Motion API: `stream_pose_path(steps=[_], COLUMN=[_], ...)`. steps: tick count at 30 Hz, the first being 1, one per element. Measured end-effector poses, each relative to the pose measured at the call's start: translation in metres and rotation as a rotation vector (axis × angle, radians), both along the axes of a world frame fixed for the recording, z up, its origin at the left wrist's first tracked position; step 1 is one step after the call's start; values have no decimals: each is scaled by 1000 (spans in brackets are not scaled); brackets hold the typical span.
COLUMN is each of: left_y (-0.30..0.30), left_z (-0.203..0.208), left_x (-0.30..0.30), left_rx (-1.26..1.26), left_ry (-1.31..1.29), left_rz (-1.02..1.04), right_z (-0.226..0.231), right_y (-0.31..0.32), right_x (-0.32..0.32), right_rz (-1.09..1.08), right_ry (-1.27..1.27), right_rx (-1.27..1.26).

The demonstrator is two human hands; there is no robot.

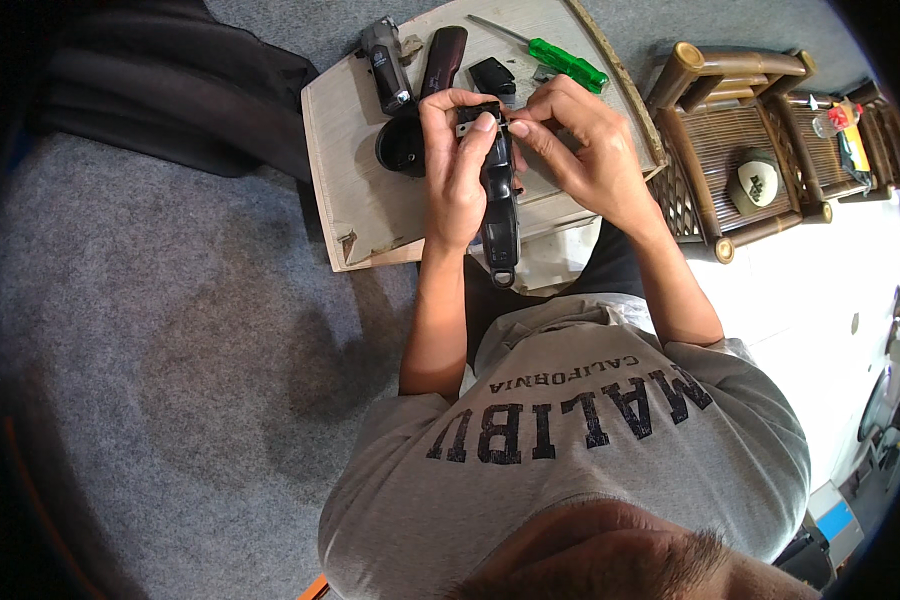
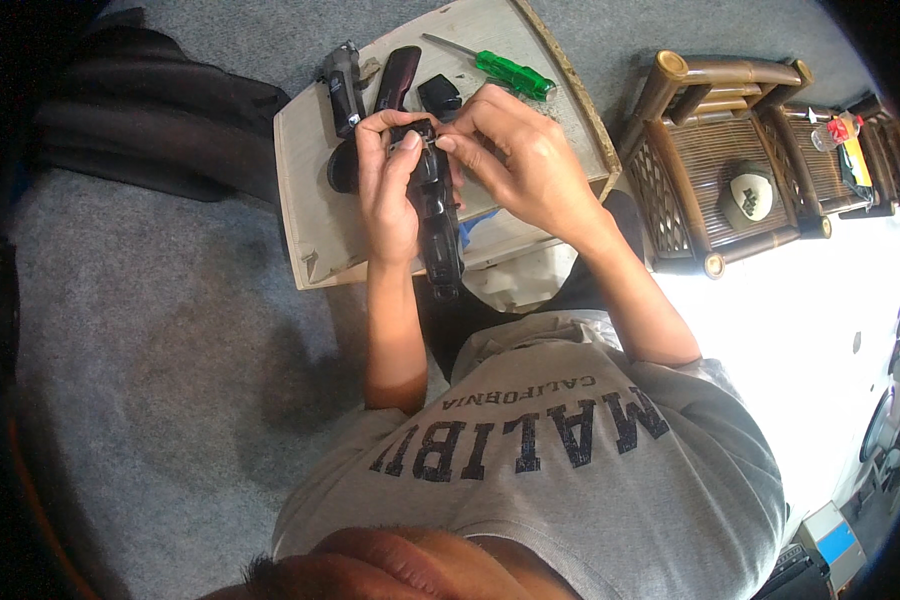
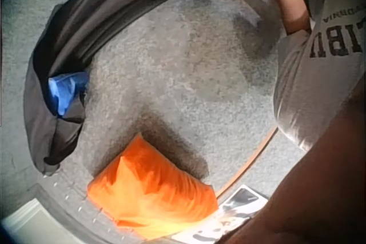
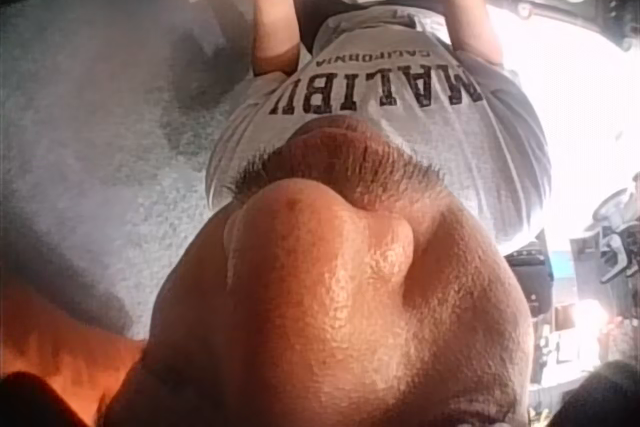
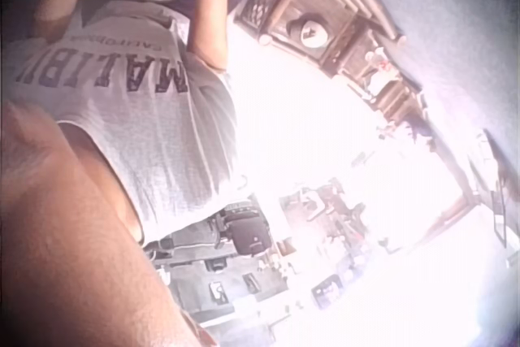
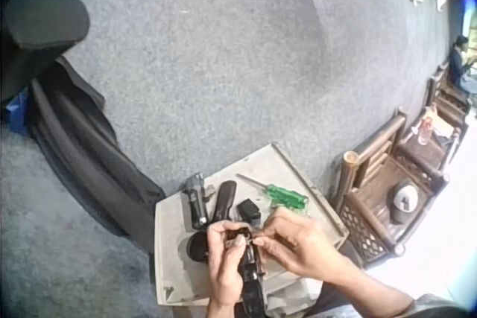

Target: The person uses a screwdriver to remove and replace screws on a hair clipper, handling small parts and placing them in a black container on a table.

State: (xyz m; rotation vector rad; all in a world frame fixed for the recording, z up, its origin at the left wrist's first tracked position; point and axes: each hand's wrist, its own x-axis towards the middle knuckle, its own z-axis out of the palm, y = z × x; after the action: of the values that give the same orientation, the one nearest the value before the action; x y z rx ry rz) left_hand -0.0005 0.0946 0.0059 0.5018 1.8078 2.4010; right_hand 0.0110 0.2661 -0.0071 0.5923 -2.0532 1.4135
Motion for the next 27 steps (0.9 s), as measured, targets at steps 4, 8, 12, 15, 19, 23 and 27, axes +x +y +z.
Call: stream_pose_path(steps=[4, 8, 12, 15, 19, 23, 27], left_y=[1, -1, -2, -1, -2, -3, -2], left_z=[0, -5, -7, -2, 0, -6, -4], left_x=[0, -2, -4, -2, -3, -6, -6], left_rx=[-42, -77, -72, -103, -93, -125, -134], left_ry=[60, 81, 81, 71, 45, 80, 75], left_rz=[6, -11, -35, -49, -89, -89, -78], right_z=[4, 5, 9, 12, 13, 16, 15], right_y=[-4, -6, -3, -2, -1, -1, 0], right_x=[4, 3, 4, 6, 5, 6, 5], right_rz=[-61, -44, -41, 9, 18, 55, 76], right_ry=[-9, -44, -61, -127, -219, -326, -355], right_rx=[44, 83, 144, 125, 100, 49, 48])
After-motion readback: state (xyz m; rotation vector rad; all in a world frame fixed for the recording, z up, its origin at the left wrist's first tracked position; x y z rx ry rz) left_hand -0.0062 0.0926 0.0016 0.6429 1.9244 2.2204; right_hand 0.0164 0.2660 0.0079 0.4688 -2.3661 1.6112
